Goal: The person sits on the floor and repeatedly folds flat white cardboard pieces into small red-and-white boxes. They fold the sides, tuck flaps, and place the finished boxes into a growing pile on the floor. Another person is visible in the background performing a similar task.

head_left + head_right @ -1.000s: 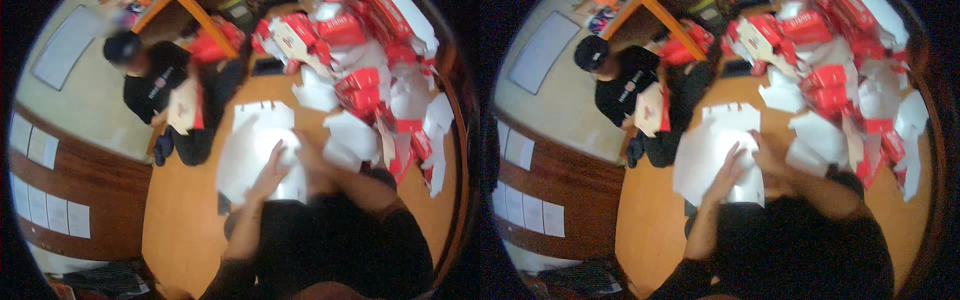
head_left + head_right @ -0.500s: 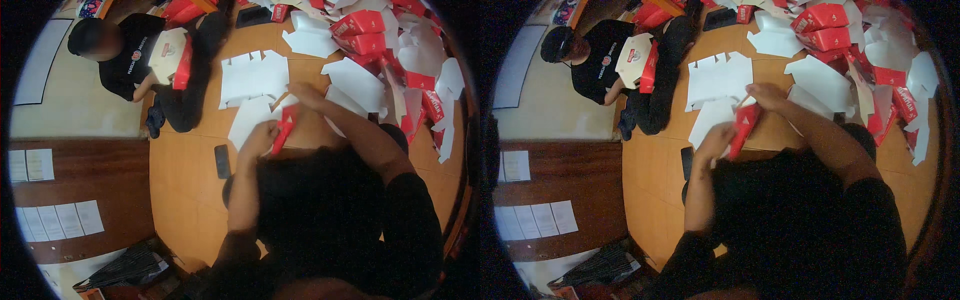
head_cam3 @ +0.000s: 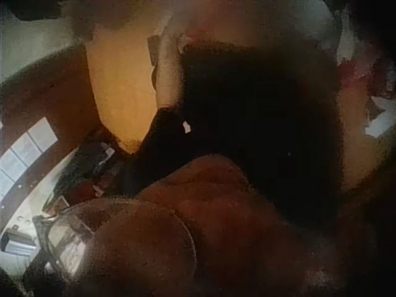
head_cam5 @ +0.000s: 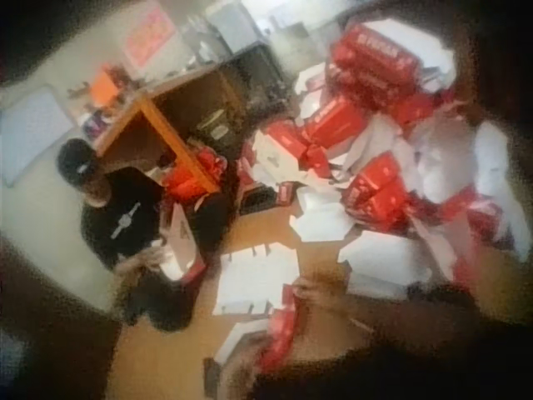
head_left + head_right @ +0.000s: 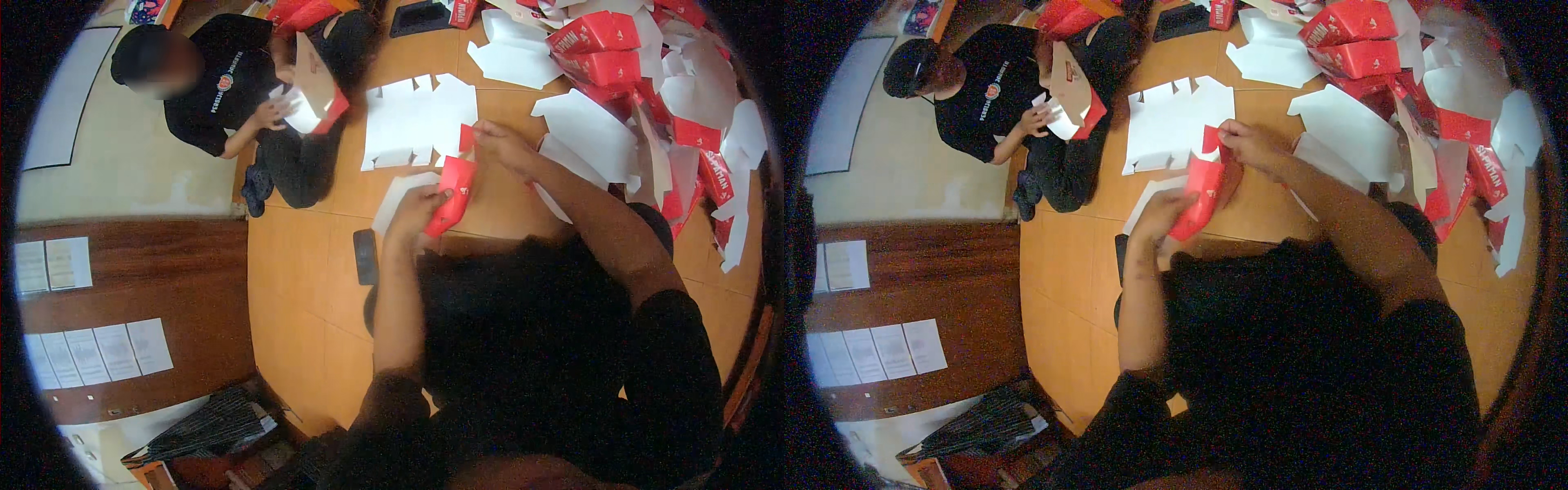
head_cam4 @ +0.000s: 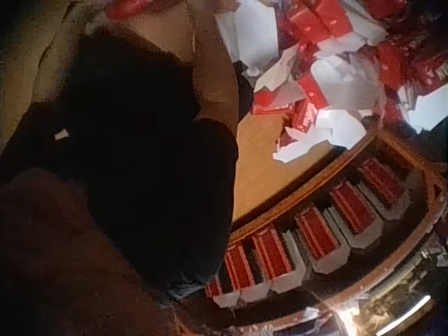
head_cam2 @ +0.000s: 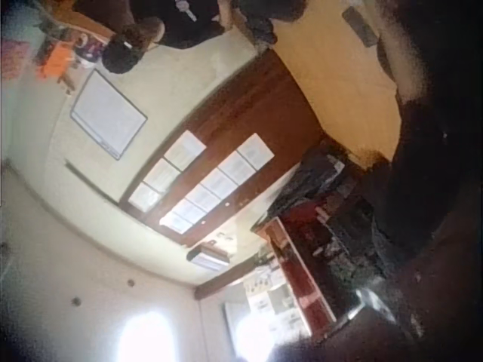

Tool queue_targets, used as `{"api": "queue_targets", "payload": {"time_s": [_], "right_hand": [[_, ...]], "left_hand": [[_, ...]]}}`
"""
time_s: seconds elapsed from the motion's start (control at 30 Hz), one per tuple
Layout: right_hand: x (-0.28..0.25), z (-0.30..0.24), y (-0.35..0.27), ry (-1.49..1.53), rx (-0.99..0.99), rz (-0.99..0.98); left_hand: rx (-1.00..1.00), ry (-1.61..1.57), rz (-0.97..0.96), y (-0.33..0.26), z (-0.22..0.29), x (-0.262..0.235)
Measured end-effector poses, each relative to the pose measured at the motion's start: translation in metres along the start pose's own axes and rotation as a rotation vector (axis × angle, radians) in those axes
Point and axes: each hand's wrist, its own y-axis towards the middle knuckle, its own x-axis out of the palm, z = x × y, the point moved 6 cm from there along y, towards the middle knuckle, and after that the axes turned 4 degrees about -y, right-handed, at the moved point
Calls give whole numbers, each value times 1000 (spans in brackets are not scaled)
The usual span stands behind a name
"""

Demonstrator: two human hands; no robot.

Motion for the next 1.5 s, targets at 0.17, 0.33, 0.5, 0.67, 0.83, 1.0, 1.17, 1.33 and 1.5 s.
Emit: {"api": "queue_targets", "payload": {"time_s": [0.17, 0.33, 0.5, 0.67, 0.83, 1.0, 1.17, 1.33, 1.5], "right_hand": [[18, -32, -14, -669, -523, -132], [27, -43, -26, -837, -621, -114], [37, -41, -35, -909, -616, -425], [41, -30, -33, -1000, -707, -493], [44, -29, -46, -1043, -691, -462], [48, -33, -48, -1225, -565, -499], [-6, -30, -17, -1049, -241, -201], [17, -42, -22, -840, -229, -128], [23, -73, -33, -866, -260, -129]], "left_hand": [[-38, 22, 29, 0, -6, 6], [63, 86, 50, 2, 4, 11], [100, 149, -9, -1, 4, 16], [180, 232, -76, 3, 8, 18], [153, 228, -95, 0, 2, 20], [248, 319, -2, 3, 1, 4], [921, 734, 939, -66, 92, 21], [715, 170, 832, -55, 53, 5], [518, -178, 702, -33, 40, -13]]}}
